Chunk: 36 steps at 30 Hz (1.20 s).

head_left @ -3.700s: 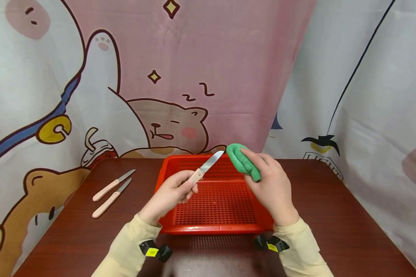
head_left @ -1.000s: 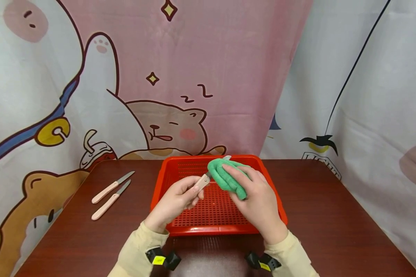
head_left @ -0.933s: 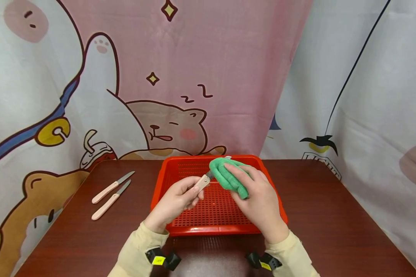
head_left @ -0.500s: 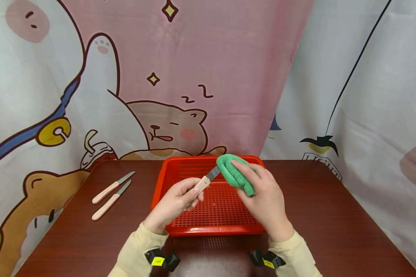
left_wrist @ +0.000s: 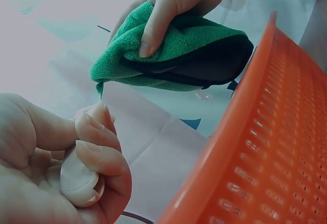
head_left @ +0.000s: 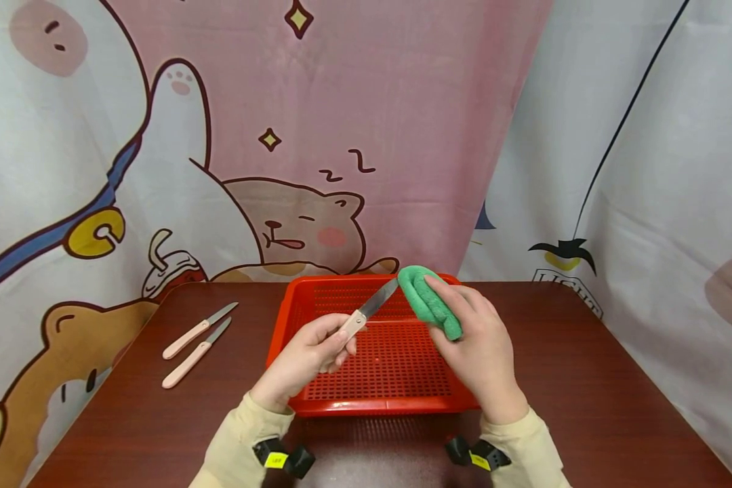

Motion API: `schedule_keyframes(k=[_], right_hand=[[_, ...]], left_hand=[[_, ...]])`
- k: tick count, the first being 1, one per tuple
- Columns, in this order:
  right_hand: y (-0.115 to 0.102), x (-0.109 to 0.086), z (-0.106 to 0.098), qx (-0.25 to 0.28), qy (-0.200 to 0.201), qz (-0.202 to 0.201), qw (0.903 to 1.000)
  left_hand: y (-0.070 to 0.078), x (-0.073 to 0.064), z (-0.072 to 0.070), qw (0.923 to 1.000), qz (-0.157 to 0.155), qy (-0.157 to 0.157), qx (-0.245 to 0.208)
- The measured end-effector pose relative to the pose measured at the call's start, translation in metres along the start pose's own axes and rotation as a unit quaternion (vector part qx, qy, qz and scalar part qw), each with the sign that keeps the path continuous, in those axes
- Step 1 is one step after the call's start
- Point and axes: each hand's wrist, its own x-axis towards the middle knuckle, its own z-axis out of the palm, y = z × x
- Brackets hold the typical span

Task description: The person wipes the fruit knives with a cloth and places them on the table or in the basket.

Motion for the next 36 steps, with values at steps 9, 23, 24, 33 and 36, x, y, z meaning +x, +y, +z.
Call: schedule_keyframes(k=[9, 23, 24, 33, 36], right_hand=[[0.002, 0.0, -0.006, 0.014, 0.018, 0.006, 0.9997], [-0.013, -0.002, -0.002, 0.049, -0.001, -0.033, 0.9983], [-0.014, -0.003, -0.001, 0.05, -0.006, -0.037, 0.9981], [-0.025, -0.007, 0.01, 0.056, -0.038, -0.067, 0.9954], [-0.028, -0.008, 0.013, 0.052, -0.051, -0.081, 0.9941]], left_hand=[[0.0, -0.001, -0.001, 0.9997, -0.012, 0.02, -0.003], [0.001, 0.001, 0.001, 0.9995, -0.012, 0.027, -0.009], [0.001, 0.001, 0.001, 0.9995, -0.013, 0.028, -0.01], [0.001, 0.001, 0.005, 0.9992, -0.015, 0.036, -0.005], [0.0, 0.001, 0.006, 0.9993, -0.01, 0.034, -0.008]])
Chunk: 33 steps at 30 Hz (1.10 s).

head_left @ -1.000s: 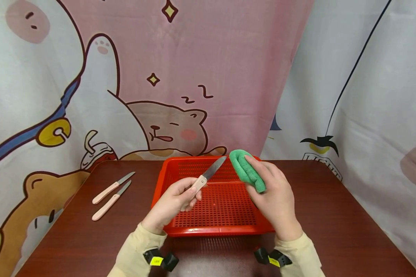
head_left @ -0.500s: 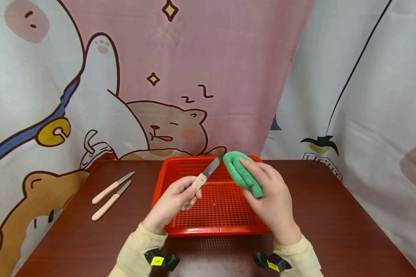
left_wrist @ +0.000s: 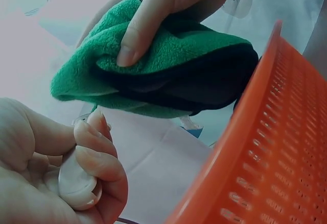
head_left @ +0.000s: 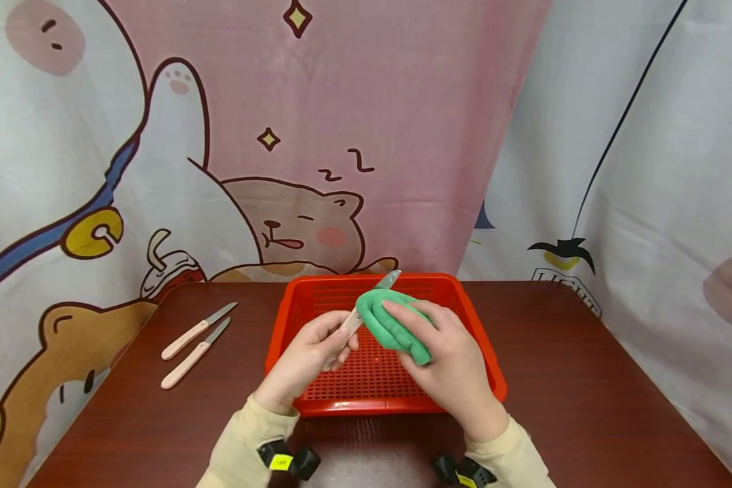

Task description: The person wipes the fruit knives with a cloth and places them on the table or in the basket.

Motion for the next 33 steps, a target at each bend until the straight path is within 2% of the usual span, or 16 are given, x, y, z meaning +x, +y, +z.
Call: schedule_keyframes(k=[3, 9, 33], right_hand=[[-0.003, 0.0, 0.004, -0.004, -0.012, -0.007, 0.9999], [-0.003, -0.002, 0.009, -0.023, -0.008, -0.021, 0.9995], [0.005, -0.002, 0.006, -0.037, -0.007, 0.01, 0.9992]], left_hand=[[0.0, 0.0, 0.001, 1.0, -0.001, 0.001, -0.006], [-0.001, 0.001, 0.002, 0.9999, 0.0, -0.009, -0.009], [-0.001, 0.002, 0.003, 0.999, 0.014, -0.034, 0.023]])
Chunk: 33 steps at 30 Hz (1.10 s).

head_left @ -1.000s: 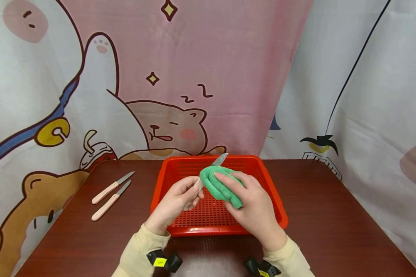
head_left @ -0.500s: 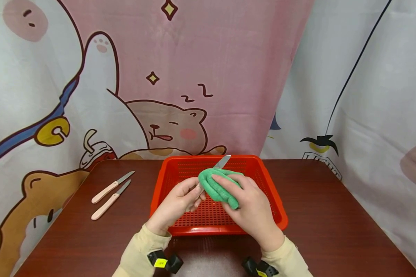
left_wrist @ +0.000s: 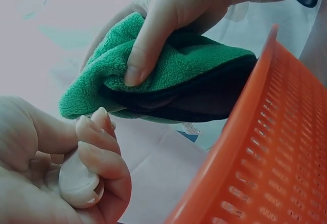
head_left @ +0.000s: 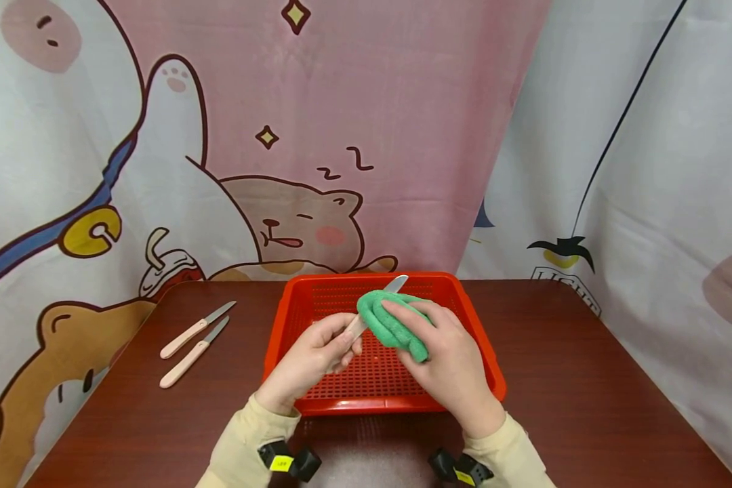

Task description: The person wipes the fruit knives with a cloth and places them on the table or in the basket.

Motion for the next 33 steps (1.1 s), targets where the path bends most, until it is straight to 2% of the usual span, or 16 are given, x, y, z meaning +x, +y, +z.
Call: schedule_keyframes(k=[7, 11, 25, 33], right_hand=[[0.006, 0.001, -0.007, -0.006, 0.006, 0.017, 0.9998], [0.01, 0.002, -0.01, -0.009, 0.016, 0.021, 0.9996], [0.018, 0.003, -0.021, -0.025, 0.018, 0.044, 0.9986], [0.022, 0.002, -0.024, -0.024, 0.026, 0.051, 0.9981]], left_hand=[[0.0, 0.001, 0.001, 0.9999, 0.001, -0.009, 0.014], [0.001, 0.001, 0.001, 0.9999, -0.007, -0.01, 0.01], [0.003, 0.003, 0.002, 0.9996, 0.006, -0.025, 0.004], [0.005, 0.004, 0.002, 0.9996, 0.001, -0.028, 0.006]])
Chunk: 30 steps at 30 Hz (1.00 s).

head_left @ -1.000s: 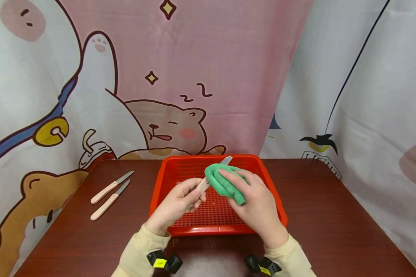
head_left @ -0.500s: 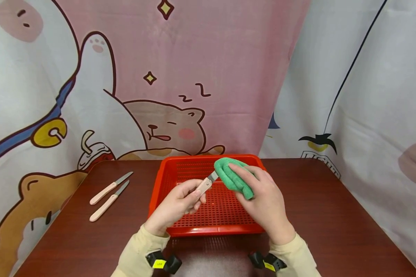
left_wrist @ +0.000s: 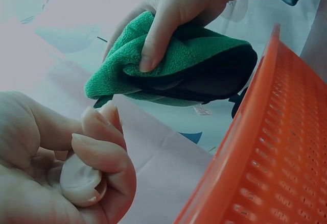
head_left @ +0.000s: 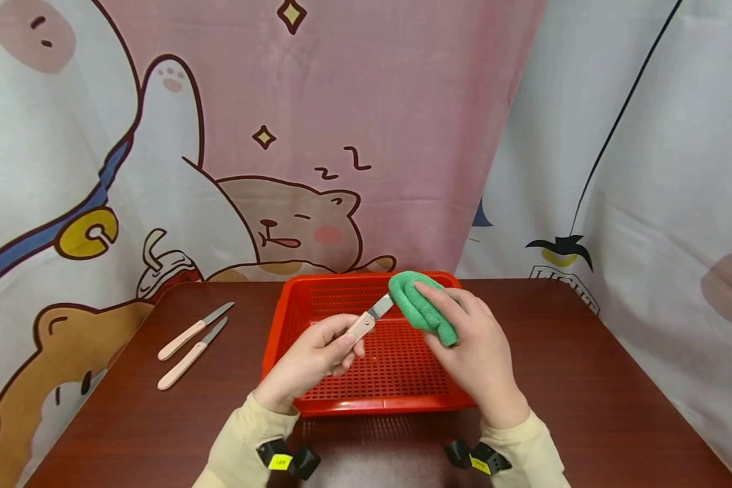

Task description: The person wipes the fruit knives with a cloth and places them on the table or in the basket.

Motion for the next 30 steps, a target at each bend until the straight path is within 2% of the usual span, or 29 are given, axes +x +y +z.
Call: schedule_keyframes(k=[11, 16, 20, 23, 26, 28, 30], right_hand=[[0.006, -0.001, -0.004, -0.011, -0.003, 0.016, 0.9998], [0.009, 0.0, -0.007, -0.016, -0.004, 0.022, 0.9996], [0.011, 0.0, -0.011, -0.016, 0.003, 0.027, 0.9995], [0.011, 0.0, -0.013, -0.012, 0.006, 0.033, 0.9993], [0.01, 0.001, -0.015, -0.007, 0.007, 0.038, 0.9992], [0.01, 0.001, -0.016, -0.002, 0.01, 0.037, 0.9993], [0.008, 0.001, -0.017, 0.002, 0.015, 0.033, 0.9993]], left_hand=[[-0.002, 0.0, -0.001, 0.9998, 0.001, 0.003, 0.018], [-0.002, -0.001, -0.002, 0.9968, 0.009, 0.026, 0.076], [0.0, -0.002, -0.001, 0.9854, 0.017, 0.062, 0.157], [0.001, -0.002, 0.001, 0.9664, 0.034, 0.092, 0.238], [0.003, -0.001, 0.002, 0.9363, 0.066, 0.121, 0.323], [0.005, -0.001, 0.003, 0.9075, 0.095, 0.137, 0.386], [0.007, 0.0, 0.003, 0.8715, 0.132, 0.151, 0.447]])
